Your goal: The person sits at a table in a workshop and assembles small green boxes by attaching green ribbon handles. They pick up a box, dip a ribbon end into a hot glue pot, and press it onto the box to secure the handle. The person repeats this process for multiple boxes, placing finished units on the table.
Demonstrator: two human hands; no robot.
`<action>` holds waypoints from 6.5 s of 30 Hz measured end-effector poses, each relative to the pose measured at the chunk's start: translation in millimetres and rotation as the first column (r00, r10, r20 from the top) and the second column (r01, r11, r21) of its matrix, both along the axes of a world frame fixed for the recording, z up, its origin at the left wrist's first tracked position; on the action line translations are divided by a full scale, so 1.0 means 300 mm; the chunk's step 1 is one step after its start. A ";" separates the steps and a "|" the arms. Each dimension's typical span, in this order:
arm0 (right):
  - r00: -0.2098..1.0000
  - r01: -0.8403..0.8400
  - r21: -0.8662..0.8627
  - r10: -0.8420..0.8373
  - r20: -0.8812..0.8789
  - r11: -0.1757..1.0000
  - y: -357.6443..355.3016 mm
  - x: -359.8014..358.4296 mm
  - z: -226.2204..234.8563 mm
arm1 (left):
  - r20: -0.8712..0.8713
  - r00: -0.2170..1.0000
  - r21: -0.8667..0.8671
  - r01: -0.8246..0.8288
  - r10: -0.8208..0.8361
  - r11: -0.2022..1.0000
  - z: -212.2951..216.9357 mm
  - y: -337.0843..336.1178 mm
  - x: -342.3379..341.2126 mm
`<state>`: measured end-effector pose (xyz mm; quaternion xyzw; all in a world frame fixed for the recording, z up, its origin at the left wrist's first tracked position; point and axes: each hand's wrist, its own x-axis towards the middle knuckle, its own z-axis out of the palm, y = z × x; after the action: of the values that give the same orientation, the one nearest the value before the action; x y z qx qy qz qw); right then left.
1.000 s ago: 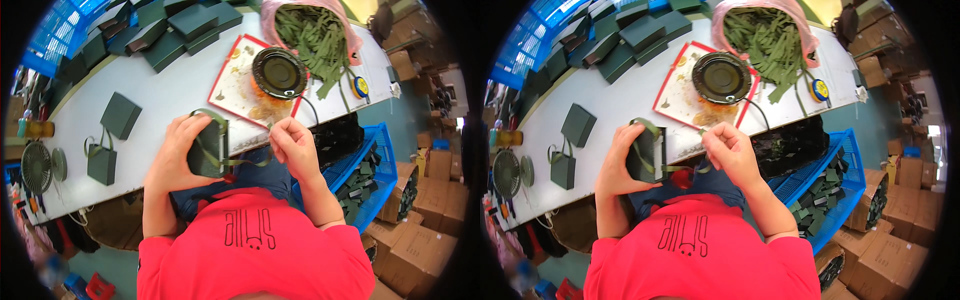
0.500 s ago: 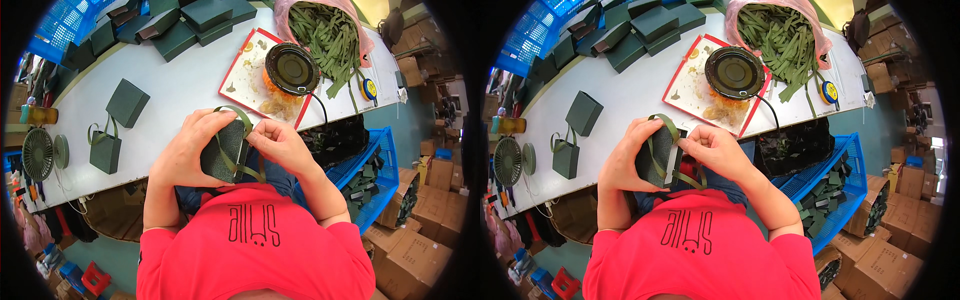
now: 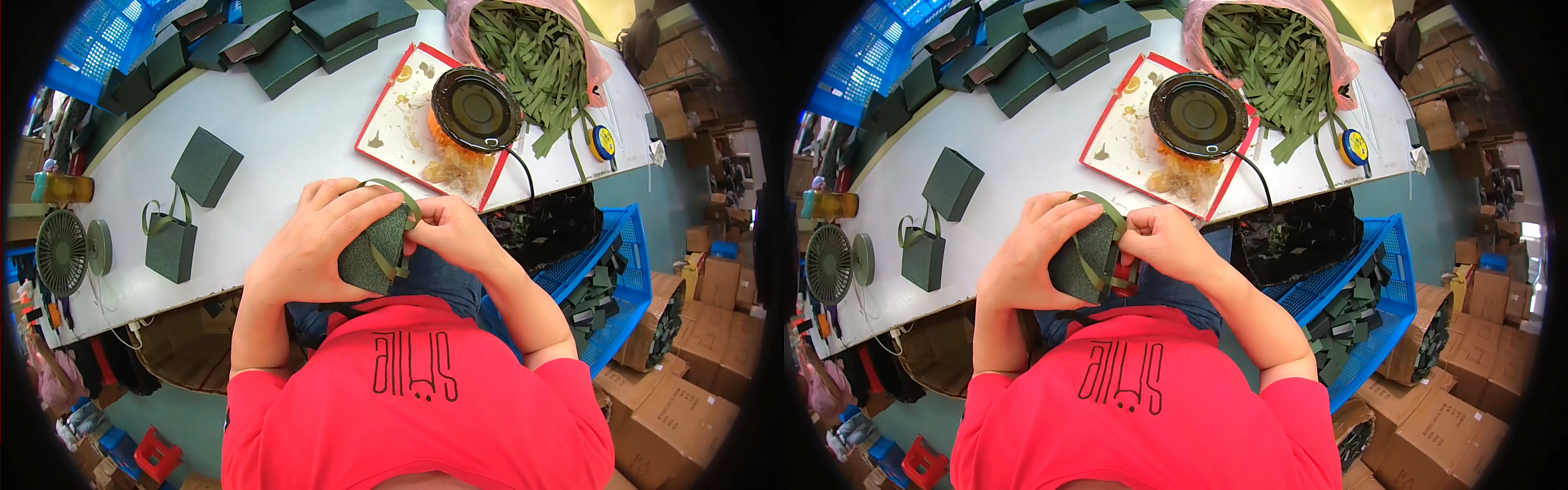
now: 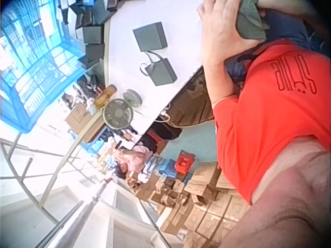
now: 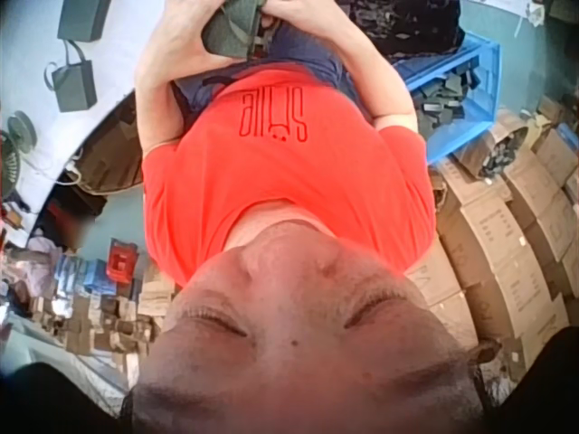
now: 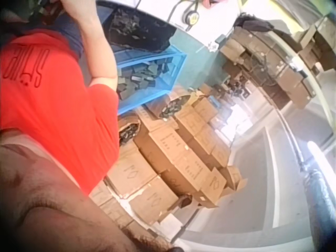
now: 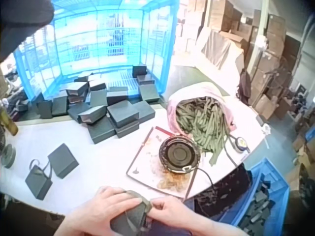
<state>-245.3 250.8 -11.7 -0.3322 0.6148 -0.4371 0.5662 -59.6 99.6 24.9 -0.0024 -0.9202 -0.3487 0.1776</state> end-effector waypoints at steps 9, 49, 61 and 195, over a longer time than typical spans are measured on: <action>0.972 0.134 -0.002 -0.131 0.195 0.991 0.045 -0.029 0.033 | -0.014 0.999 0.225 -0.030 0.034 0.974 -0.042 -0.015 0.016; 0.809 0.517 -0.318 -0.575 -0.121 0.795 0.173 -0.089 -0.070 | -0.041 0.064 -0.395 -0.917 0.997 0.043 -0.030 -0.182 0.631; 0.141 0.384 -0.447 -0.530 -0.837 0.808 0.279 -0.542 -0.079 | -0.527 0.328 -0.378 -0.917 0.784 0.129 -0.063 -0.229 0.302; 0.750 0.660 -0.237 -0.638 0.173 0.713 0.102 -0.196 -0.001 | 0.161 0.722 -0.308 -0.612 0.673 0.729 -0.129 -0.065 0.067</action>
<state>-304.1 281.3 -11.9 -0.1552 0.6003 -0.7039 0.3465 -39.5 80.2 -13.8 0.3441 -0.9121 -0.1515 0.1636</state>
